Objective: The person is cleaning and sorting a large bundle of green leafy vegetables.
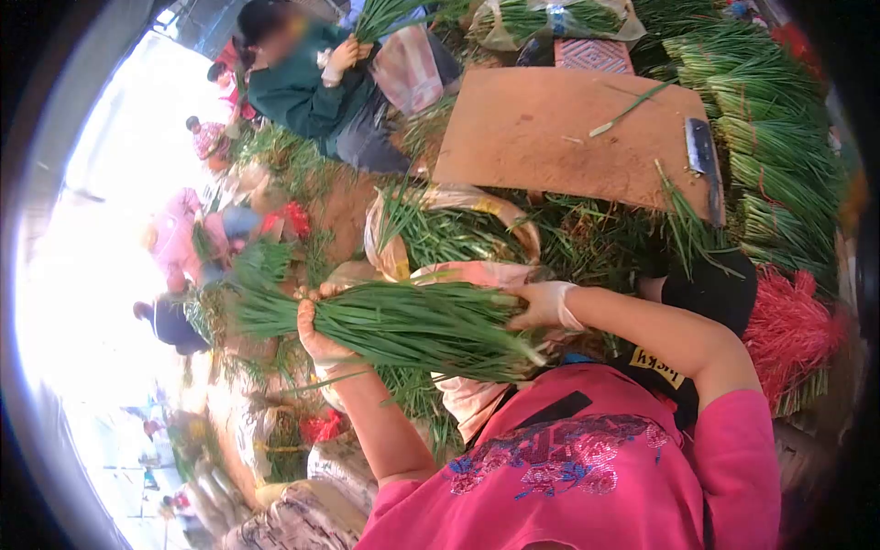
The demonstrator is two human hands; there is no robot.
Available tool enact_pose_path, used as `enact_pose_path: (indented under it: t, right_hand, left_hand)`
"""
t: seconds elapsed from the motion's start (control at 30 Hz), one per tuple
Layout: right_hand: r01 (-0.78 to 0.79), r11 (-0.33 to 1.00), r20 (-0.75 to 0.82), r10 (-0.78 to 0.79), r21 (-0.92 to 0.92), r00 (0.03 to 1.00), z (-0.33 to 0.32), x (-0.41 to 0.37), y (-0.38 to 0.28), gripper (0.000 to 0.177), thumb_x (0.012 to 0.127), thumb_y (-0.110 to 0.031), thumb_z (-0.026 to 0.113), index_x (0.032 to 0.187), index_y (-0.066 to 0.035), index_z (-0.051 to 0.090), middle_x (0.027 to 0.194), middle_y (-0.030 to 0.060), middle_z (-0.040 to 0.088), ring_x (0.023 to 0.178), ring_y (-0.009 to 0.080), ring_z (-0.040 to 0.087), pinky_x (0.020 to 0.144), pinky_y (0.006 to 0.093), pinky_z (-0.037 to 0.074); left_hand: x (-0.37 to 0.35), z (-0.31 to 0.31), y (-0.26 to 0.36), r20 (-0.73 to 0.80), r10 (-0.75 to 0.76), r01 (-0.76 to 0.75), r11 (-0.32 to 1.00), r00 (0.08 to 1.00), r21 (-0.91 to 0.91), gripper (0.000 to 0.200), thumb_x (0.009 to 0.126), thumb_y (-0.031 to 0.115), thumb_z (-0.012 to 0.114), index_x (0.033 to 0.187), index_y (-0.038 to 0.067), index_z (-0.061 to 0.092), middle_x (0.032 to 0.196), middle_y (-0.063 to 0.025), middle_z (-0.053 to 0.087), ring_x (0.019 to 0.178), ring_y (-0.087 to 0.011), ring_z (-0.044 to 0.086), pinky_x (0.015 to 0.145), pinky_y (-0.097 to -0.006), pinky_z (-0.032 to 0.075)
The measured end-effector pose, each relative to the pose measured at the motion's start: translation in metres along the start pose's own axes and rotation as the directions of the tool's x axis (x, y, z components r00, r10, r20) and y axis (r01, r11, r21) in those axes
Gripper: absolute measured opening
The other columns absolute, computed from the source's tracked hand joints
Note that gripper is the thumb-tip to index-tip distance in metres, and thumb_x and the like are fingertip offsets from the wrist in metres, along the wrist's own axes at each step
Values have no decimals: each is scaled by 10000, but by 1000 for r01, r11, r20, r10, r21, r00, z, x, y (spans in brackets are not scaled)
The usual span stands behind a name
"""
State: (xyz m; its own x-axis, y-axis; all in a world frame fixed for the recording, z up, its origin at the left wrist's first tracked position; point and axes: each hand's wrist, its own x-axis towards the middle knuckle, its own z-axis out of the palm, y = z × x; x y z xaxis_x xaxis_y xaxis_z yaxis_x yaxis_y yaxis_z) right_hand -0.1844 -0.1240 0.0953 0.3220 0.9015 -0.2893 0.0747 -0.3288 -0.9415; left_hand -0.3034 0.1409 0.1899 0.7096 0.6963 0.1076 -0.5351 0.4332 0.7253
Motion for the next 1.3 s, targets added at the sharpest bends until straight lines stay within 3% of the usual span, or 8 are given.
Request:
enact_pose_path:
  t: [0.1,0.3,0.4,0.57,0.77,0.9,1.03,1.3]
  right_hand:
    - [76,532,241,249,-844,938,11,12,118,567,663,-76,682,1211,-127,543,1100,146,619,997,334,599,841,366,502]
    - [-524,106,-273,758,-845,592,-97,-52,105,342,786,-181,629,1121,-106,629,1090,97,640,1031,274,603,827,408,497]
    - [-418,484,-443,69,-769,894,-108,-22,34,505,816,-339,618,1243,-84,533,1179,173,578,1100,295,552,922,396,453]
    - [612,764,-98,-638,-203,764,-56,91,-56,363,927,-278,428,1242,-134,536,1175,85,585,1036,251,560,950,346,412]
    - [-129,536,314,-270,834,910,8,55,54,419,929,-345,499,1280,-117,494,1132,48,568,976,123,530,834,281,445]
    - [-425,342,392,165,838,905,36,4,97,381,932,-404,487,1129,-93,585,831,34,592,664,125,538,593,277,477]
    - [-279,697,284,112,660,952,8,-33,70,249,889,-240,597,1073,-74,625,766,7,651,513,64,454,480,223,416]
    - [266,561,-461,238,783,855,-101,-88,140,287,866,-293,607,1014,-48,622,653,-72,466,443,34,322,401,215,352]
  left_hand:
    - [10,-92,8,31,89,-91,994,995,55,131,839,223,572,893,106,546,786,-25,567,757,-170,544,849,-388,454]
    - [3,-127,16,-14,127,-127,990,992,-52,126,867,229,586,930,122,569,781,5,582,740,-137,548,838,-356,459]
    - [11,-71,9,269,30,16,986,963,-166,218,835,206,615,1003,135,496,786,24,501,766,-134,521,888,-384,419]
    - [12,36,-8,572,-24,195,951,820,-240,241,831,191,613,1030,147,486,807,24,505,829,-145,527,934,-413,391]
    - [32,-51,-10,29,-122,118,987,992,113,262,866,371,528,984,138,552,928,-72,635,912,-251,579,833,-449,479]
    - [7,-102,-43,-386,-235,244,969,892,-26,388,848,407,507,1042,80,582,1037,-145,614,921,-318,590,801,-497,493]
    - [-9,-164,-57,-279,-309,310,950,909,-42,440,845,400,503,1129,70,566,1109,-160,595,963,-336,578,850,-494,474]
    - [-11,-184,-65,-372,-336,327,941,865,-89,456,834,435,519,1118,84,576,1137,-147,596,994,-338,568,874,-504,466]
